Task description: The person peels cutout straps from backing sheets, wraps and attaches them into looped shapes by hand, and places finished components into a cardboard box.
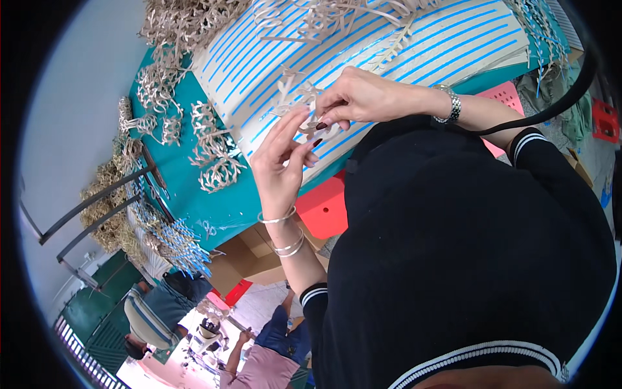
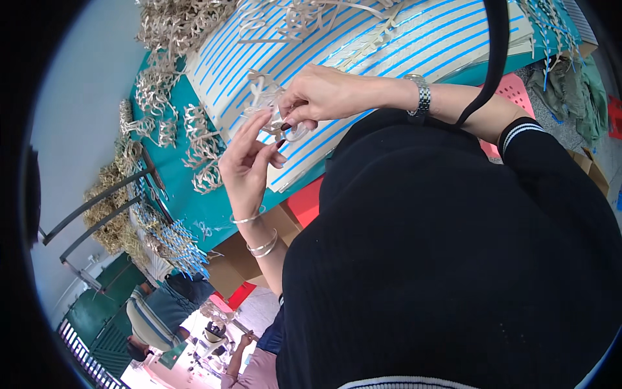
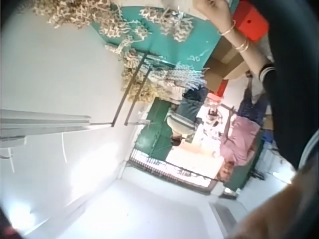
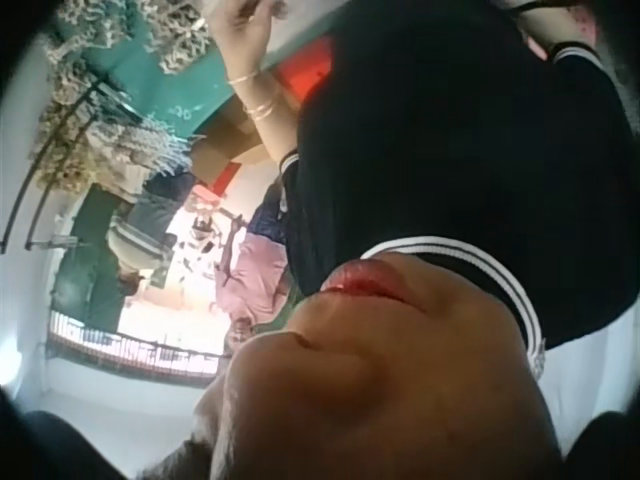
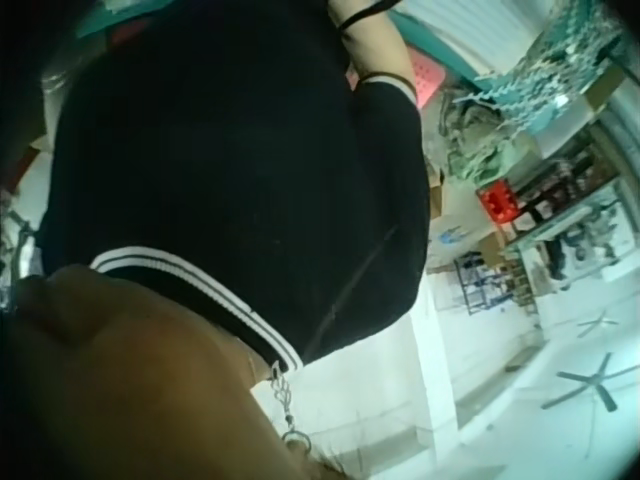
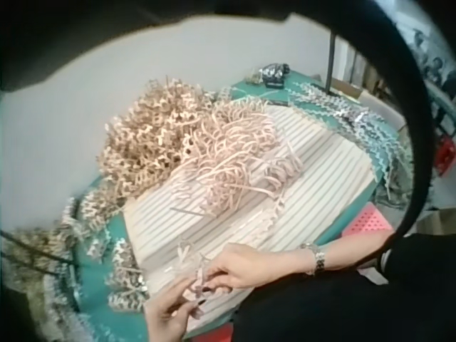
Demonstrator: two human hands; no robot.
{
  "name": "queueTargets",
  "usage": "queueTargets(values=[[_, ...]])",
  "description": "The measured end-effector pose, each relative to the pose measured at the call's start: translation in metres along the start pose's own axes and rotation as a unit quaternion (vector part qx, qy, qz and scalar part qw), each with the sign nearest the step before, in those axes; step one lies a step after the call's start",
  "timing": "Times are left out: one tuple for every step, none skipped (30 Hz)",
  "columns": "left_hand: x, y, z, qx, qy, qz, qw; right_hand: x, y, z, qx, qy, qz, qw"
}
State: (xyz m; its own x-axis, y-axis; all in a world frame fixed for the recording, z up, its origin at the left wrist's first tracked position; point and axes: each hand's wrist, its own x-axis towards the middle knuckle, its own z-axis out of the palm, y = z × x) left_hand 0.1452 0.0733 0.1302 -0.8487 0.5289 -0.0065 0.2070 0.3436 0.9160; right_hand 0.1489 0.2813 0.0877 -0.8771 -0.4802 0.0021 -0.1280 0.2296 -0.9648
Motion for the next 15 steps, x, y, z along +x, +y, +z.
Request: queueTargets(values=[[0.0,-0.002,0.001,-0.044,-0.018,-0.032,0.998,-0.001,-0.001,0.001,-0.01,-0.008,-0.004,1.0],[-0.002,-0.005,0.002,-0.036,-0.027,-0.027,0.999,-0.002,0.0,0.004,-0.009,-0.013,-0.004,1.0],[-0.001,-0.008,0.005,-0.039,-0.028,-0.026,0.999,-0.004,0.004,0.003,-0.01,-0.019,-0.006,1.0],[0.0,-0.011,0.009,-0.016,-0.032,-0.002,0.999,-0.006,0.007,0.004,-0.011,-0.025,-0.008,1.0],[0.0,-0.013,0.013,0.006,-0.035,0.022,0.999,-0.01,0.009,0.004,-0.013,-0.024,-0.006,1.0],[0.0,-0.012,0.016,0.06,-0.032,0.049,0.996,-0.012,0.009,0.005,-0.027,-0.019,-0.006,0.999],[-0.002,-0.015,0.022,0.149,-0.008,0.122,0.981,-0.014,0.009,0.005,-0.041,-0.015,-0.007,0.999],[-0.005,-0.017,0.027,0.211,0.016,0.171,0.962,-0.016,0.011,0.006,-0.054,-0.002,-0.029,0.998],[-0.008,-0.018,0.032,0.269,0.038,0.221,0.937,-0.018,0.013,0.006,-0.055,0.003,-0.029,0.998],[-0.012,-0.02,0.036,0.269,0.035,0.225,0.936,-0.019,0.014,0.005,-0.059,0.016,-0.026,0.998],[-0.016,-0.023,0.039,0.28,0.053,0.235,0.929,-0.02,0.015,0.004,-0.063,0.029,-0.023,0.997],[-0.02,-0.025,0.042,0.293,0.073,0.242,0.922,-0.021,0.014,0.005,-0.061,0.031,-0.024,0.997],[-0.024,-0.029,0.044,0.295,0.071,0.242,0.922,-0.022,0.013,0.006,-0.046,0.031,-0.021,0.998],[-0.027,-0.034,0.045,0.235,0.093,0.205,0.946,-0.022,0.012,0.006,-0.03,0.031,-0.019,0.999],[-0.03,-0.04,0.048,0.171,0.115,0.165,0.965,-0.023,0.014,0.007,-0.038,0.022,-0.024,0.999]])
